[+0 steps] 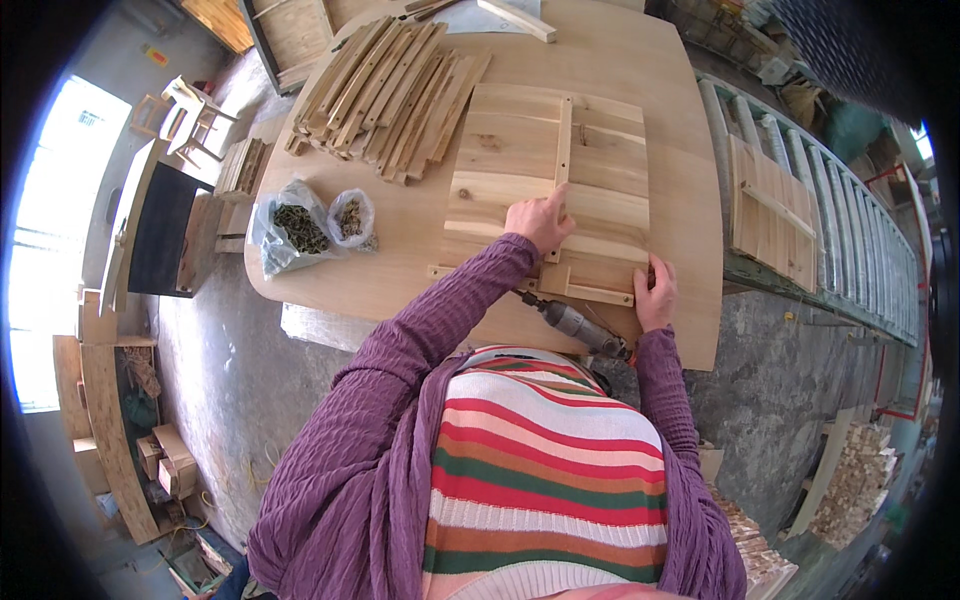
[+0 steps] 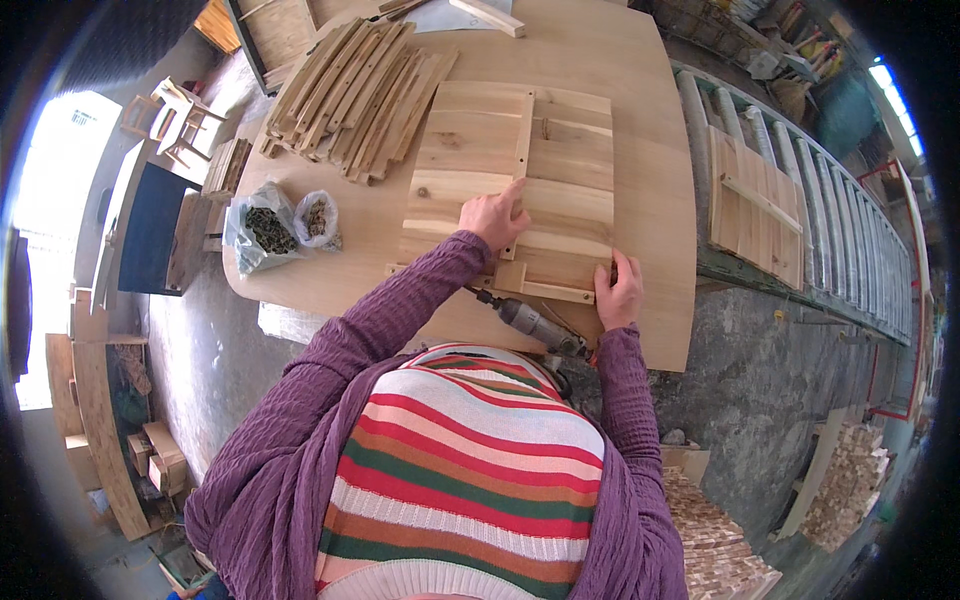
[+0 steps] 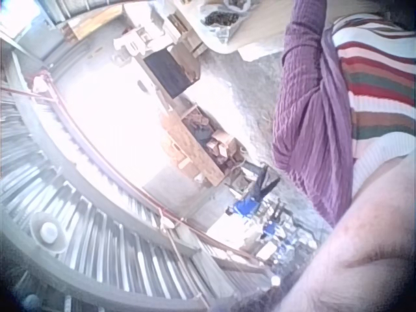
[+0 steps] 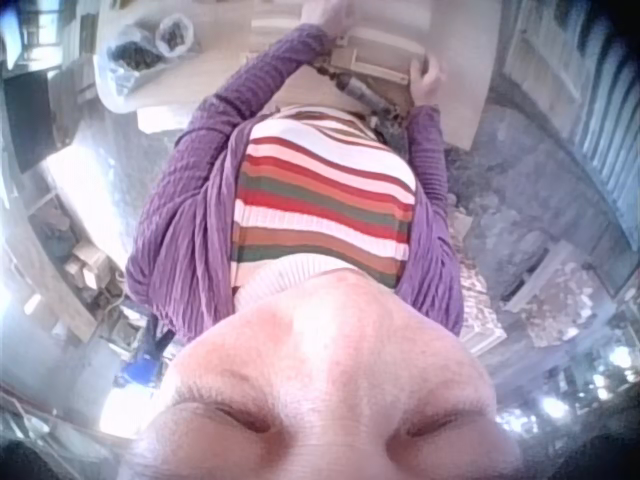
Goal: The person assembles wooden crates by placing slats on a workbench, aligning them, and driving screws with a pneumatic drill. They stack completed crates and continue the process with additional slats and screws.
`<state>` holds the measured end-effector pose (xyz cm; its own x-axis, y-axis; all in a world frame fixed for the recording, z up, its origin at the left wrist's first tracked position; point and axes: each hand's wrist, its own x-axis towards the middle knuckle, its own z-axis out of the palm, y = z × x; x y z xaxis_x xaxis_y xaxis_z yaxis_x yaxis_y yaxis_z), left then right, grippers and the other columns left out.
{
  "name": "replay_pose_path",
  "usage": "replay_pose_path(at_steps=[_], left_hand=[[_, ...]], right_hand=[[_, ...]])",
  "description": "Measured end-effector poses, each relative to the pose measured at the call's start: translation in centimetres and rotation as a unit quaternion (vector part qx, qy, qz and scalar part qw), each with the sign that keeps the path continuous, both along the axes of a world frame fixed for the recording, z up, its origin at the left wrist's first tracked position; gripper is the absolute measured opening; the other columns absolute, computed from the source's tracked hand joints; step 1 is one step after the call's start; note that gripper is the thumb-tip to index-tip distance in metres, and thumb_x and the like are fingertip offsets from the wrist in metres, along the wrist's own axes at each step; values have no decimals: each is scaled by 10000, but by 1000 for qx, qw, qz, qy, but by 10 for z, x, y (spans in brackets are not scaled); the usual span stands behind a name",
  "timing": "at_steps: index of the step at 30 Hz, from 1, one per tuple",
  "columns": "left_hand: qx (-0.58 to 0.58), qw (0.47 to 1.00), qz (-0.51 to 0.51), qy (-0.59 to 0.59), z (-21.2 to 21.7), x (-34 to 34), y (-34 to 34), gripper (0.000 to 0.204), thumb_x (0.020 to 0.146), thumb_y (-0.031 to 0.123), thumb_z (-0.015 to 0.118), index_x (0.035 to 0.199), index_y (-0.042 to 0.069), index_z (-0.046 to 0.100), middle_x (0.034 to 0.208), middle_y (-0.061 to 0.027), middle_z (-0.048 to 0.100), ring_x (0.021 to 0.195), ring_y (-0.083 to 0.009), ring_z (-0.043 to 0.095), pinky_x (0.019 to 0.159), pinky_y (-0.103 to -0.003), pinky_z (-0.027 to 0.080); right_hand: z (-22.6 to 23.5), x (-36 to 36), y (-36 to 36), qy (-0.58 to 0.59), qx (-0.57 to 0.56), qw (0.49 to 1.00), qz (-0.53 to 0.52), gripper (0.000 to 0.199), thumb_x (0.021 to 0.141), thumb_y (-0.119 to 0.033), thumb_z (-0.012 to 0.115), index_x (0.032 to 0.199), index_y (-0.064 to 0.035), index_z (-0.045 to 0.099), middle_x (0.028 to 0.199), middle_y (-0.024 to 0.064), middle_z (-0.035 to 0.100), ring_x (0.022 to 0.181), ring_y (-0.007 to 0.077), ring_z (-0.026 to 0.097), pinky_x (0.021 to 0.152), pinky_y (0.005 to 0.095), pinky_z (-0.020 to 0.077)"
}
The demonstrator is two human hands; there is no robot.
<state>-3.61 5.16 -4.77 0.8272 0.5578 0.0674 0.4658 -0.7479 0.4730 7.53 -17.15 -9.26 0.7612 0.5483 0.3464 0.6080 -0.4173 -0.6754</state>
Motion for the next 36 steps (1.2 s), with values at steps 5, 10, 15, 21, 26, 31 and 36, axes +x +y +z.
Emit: replay_pose_path(at_steps=[5,10,15,21,26,31,36], left_hand=[[-23,998,19,61,0,-3,4,625,828,422,507,1354,147,313,737,-170,646,712,-345,632,649,-440,501],[-53,975,148,-159,-4,-32,69,437,836,277,564,1218,75,500,695,-111,616,648,-286,601,609,-405,478],[-40,963,192,-186,-46,-102,128,352,826,255,580,1090,24,614,960,-155,621,904,-273,582,834,-333,444],[14,976,160,-147,-52,-112,100,410,787,281,632,1116,37,612,870,-138,568,887,-288,534,811,-353,419],[-50,980,137,-135,-46,-116,104,414,787,302,634,1116,52,613,944,-132,591,937,-297,522,844,-368,410],[-32,982,121,-140,-47,-114,104,407,784,300,635,1108,54,619,956,-123,594,932,-295,524,843,-363,415],[-20,984,104,-142,-52,-114,108,387,790,286,623,1099,52,624,969,-121,596,938,-292,524,852,-360,416]], right_hand=[[0,-1,-3,-11,2,1000,-2,326,761,-140,608,1056,-4,580,907,132,564,806,279,567,718,362,463],[-5,2,-8,12,-3,1000,0,326,761,-134,613,1055,1,576,907,134,561,816,281,566,724,366,464],[-5,3,0,28,45,998,20,332,761,-144,631,1051,6,575,908,131,564,812,277,567,713,366,464],[-10,1,0,53,39,998,10,337,800,-216,648,1040,10,579,924,133,570,813,277,570,714,366,464],[-11,4,-1,2,34,999,7,334,807,-226,648,1032,11,582,931,137,572,824,279,570,718,366,464],[-12,6,-3,0,52,999,-4,307,802,-193,646,1029,5,587,919,128,574,822,269,568,711,357,464],[-11,7,-4,33,37,999,-9,272,795,-140,627,1021,5,582,886,123,568,798,256,565,695,349,467]])
